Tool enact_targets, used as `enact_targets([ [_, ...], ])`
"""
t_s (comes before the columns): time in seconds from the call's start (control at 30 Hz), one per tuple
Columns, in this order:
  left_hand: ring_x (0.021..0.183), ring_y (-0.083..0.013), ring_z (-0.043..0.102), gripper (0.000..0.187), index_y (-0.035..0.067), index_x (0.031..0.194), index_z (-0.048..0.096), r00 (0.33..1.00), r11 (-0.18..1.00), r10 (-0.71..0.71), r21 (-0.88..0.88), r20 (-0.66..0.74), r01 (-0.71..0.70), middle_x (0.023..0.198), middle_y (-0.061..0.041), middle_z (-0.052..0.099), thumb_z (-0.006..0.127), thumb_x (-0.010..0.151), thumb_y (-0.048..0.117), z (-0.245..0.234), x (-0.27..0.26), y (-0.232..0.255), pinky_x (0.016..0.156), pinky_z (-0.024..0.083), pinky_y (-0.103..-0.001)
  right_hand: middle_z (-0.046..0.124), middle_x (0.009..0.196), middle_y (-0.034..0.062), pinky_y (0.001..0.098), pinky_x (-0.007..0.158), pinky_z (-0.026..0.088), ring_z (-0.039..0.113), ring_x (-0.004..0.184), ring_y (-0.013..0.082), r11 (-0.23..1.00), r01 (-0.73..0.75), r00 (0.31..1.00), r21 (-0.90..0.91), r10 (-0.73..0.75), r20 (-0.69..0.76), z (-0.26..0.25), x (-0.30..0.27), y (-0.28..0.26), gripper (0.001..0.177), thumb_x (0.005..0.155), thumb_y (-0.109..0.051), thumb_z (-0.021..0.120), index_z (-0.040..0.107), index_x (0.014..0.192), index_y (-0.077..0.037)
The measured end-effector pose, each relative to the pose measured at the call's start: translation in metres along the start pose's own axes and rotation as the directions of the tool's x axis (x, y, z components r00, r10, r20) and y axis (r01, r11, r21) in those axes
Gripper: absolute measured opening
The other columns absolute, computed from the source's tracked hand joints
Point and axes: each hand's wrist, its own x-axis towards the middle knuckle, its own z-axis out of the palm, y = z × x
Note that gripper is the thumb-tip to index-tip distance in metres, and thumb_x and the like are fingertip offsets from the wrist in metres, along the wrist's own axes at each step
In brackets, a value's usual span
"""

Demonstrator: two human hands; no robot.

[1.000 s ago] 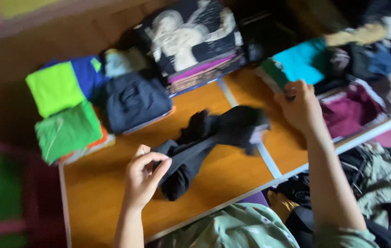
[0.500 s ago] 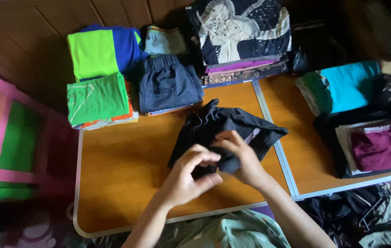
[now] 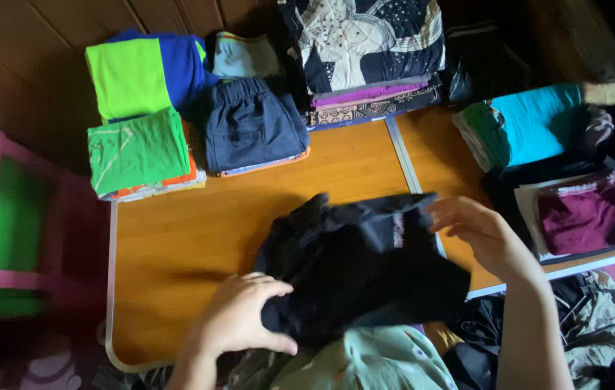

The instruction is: The person folds a purple cloth, a green shirt, a pair of blue shorts, a green and blue shirt, and a pair of black pants by hand on a table.

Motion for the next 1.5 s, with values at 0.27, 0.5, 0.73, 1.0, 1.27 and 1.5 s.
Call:
enact_targets([
  [0.27,0.09,-0.0406,0.062,0.051,0.002,0.098,0.061,0.716,0.922,-0.28,0.027,-0.64,0.385,0.094,-0.018,0.064,0.079,0.082,0.046,0.04,0.045,-0.033,0.076,0.05,-0.049,0.072,0.09,0.018,0.0432,0.075,0.054,0.07,0.087,0.0349,0.571,-0.473,0.866,-0.672,0.158,-0.475,0.052,0.014,0.07,0.044,0.086,-0.042,0.082,0.07,0.105,-0.005],
  [0.5,0.091,-0.0402,0.061,0.035,0.006,0.09,0.064,0.63,0.914,-0.185,0.104,-0.754,0.392,0.091,-0.018,0.063,0.076,0.087,0.038,0.049,0.049,-0.023,0.076,0.05,-0.05,0.072,0.094,0.0148,0.044,0.08,0.055,0.07,0.091,0.0341,0.694,-0.385,0.859,-0.609,0.028,-0.511,0.074,0.043,0.065,0.027,0.082,-0.02,0.082,0.069,0.1,-0.005],
  [0.73,0.087,-0.0389,0.062,0.023,0.004,0.088,0.062,0.67,0.949,-0.153,0.081,-0.726,0.305,0.089,-0.017,0.064,0.073,0.088,0.024,0.067,0.059,-0.043,0.074,0.05,-0.048,0.062,0.103,0.0226,0.048,0.084,0.05,0.059,0.1,0.0444,0.598,0.295,0.905,-0.745,-0.425,0.017,0.108,0.07,0.049,0.043,0.067,-0.014,0.082,0.072,0.107,-0.002],
  [1.0,0.097,-0.0125,0.065,0.013,0.003,0.106,0.069,0.857,0.016,-0.47,-0.974,-0.208,-0.228,0.101,-0.002,0.072,0.066,0.099,0.013,0.05,0.05,-0.052,0.09,0.051,-0.028,0.064,0.11,0.0146,0.0456,0.095,0.049,0.061,0.108,0.0371,0.592,0.283,0.892,-0.755,-0.451,-0.019,0.1,0.079,0.028,0.027,0.081,-0.006,0.076,0.071,0.107,-0.007],
  [1.27,0.11,-0.0071,0.064,0.038,0.013,0.125,0.065,0.801,-0.031,-0.598,-0.999,0.005,-0.017,0.117,0.005,0.073,0.061,0.092,0.032,0.027,0.056,-0.016,0.097,0.049,-0.029,0.064,0.12,0.0116,0.0361,0.1,0.049,0.063,0.113,0.0262,0.911,0.392,0.9,-0.127,-0.352,0.257,0.146,0.076,-0.042,0.052,0.079,-0.013,0.084,0.065,0.127,-0.005],
  [1.5,0.106,-0.0099,0.059,0.037,-0.003,0.119,0.067,0.953,0.262,-0.237,-0.957,-0.189,-0.124,0.111,-0.001,0.068,0.066,0.106,0.032,-0.015,0.043,0.008,0.098,0.048,-0.029,0.055,0.108,0.0177,0.039,0.092,0.05,0.058,0.105,0.0327,0.717,0.589,0.772,-0.373,-0.636,-0.003,0.162,0.054,-0.06,0.047,0.07,-0.011,0.09,0.069,0.111,-0.004],
])
